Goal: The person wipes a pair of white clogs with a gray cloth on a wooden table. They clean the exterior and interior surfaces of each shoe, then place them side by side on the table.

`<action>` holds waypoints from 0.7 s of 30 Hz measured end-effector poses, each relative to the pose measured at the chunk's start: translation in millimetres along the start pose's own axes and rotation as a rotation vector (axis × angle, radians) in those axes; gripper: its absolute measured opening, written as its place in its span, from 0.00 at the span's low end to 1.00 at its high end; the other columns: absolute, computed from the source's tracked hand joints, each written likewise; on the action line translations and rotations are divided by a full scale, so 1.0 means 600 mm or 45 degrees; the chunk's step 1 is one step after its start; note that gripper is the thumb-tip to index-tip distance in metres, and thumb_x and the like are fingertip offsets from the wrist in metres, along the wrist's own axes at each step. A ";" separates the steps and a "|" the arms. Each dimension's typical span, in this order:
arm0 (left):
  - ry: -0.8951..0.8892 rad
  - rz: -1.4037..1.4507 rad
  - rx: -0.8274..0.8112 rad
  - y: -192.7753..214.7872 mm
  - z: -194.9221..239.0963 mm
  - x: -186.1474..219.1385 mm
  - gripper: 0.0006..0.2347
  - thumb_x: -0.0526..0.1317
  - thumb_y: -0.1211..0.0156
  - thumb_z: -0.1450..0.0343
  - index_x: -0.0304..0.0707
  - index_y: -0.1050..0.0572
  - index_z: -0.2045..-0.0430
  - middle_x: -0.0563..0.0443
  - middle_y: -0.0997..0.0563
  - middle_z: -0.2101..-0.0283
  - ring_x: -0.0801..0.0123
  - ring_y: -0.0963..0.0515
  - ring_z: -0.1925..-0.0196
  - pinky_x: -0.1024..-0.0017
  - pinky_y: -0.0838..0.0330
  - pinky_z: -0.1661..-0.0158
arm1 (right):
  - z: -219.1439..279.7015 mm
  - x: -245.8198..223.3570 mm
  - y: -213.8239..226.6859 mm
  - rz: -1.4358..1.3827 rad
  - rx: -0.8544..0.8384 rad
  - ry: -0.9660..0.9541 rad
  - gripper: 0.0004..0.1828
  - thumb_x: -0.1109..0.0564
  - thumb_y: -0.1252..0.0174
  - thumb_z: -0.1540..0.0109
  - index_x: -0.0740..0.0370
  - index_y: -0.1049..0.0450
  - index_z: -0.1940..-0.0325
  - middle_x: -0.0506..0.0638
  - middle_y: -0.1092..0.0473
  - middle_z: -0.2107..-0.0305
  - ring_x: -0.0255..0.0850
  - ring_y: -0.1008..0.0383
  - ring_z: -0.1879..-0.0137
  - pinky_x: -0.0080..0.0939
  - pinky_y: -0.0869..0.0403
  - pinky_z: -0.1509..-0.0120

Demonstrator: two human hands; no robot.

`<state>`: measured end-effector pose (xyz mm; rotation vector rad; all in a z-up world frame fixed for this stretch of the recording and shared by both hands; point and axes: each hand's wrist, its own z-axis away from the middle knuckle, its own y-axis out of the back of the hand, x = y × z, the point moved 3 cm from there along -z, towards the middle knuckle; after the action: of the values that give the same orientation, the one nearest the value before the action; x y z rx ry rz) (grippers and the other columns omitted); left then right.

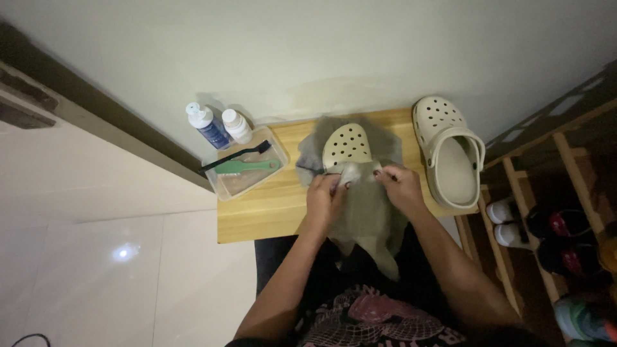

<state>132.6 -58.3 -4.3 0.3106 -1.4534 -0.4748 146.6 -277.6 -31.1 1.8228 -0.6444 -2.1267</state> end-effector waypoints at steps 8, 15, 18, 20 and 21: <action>-0.150 -0.050 0.021 -0.007 -0.018 -0.031 0.14 0.38 0.37 0.31 0.32 0.24 0.53 0.36 0.23 0.56 0.46 0.21 0.51 0.58 0.23 0.52 | 0.010 -0.010 0.030 0.066 -0.173 0.198 0.10 0.62 0.44 0.34 0.60 0.21 0.50 0.62 0.24 0.63 0.51 0.28 0.56 0.53 0.28 0.52; -0.144 -0.039 -0.124 0.029 0.004 0.019 0.17 0.37 0.39 0.32 0.31 0.25 0.49 0.31 0.23 0.53 0.39 0.24 0.46 0.52 0.27 0.47 | 0.042 0.001 0.011 0.328 -0.208 0.530 0.07 0.63 0.43 0.36 0.66 0.28 0.69 0.56 0.30 0.75 0.52 0.27 0.63 0.50 0.28 0.54; -0.126 -0.216 -0.175 -0.012 -0.011 -0.015 0.16 0.34 0.43 0.29 0.34 0.27 0.47 0.35 0.24 0.50 0.45 0.24 0.44 0.56 0.28 0.44 | 0.032 0.001 0.012 0.536 -0.126 0.570 0.07 0.61 0.45 0.37 0.60 0.29 0.70 0.52 0.31 0.76 0.52 0.27 0.64 0.50 0.28 0.56; -0.177 -0.107 -0.091 -0.005 -0.002 -0.025 0.16 0.32 0.40 0.30 0.34 0.25 0.48 0.36 0.23 0.52 0.47 0.22 0.47 0.57 0.25 0.48 | 0.046 0.012 0.003 0.558 -0.022 0.581 0.07 0.60 0.45 0.36 0.60 0.29 0.69 0.52 0.33 0.76 0.51 0.28 0.65 0.48 0.29 0.56; -0.219 0.005 -0.015 0.000 0.003 -0.030 0.16 0.30 0.37 0.32 0.34 0.24 0.48 0.37 0.22 0.54 0.48 0.20 0.49 0.59 0.21 0.51 | 0.054 0.019 0.000 0.581 0.074 0.582 0.07 0.60 0.46 0.35 0.60 0.29 0.68 0.52 0.34 0.75 0.50 0.29 0.66 0.47 0.30 0.57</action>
<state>129.8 -49.4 -20.0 0.2623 -1.6173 -0.5169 112.9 -278.0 -37.2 1.8753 -0.8996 -1.3590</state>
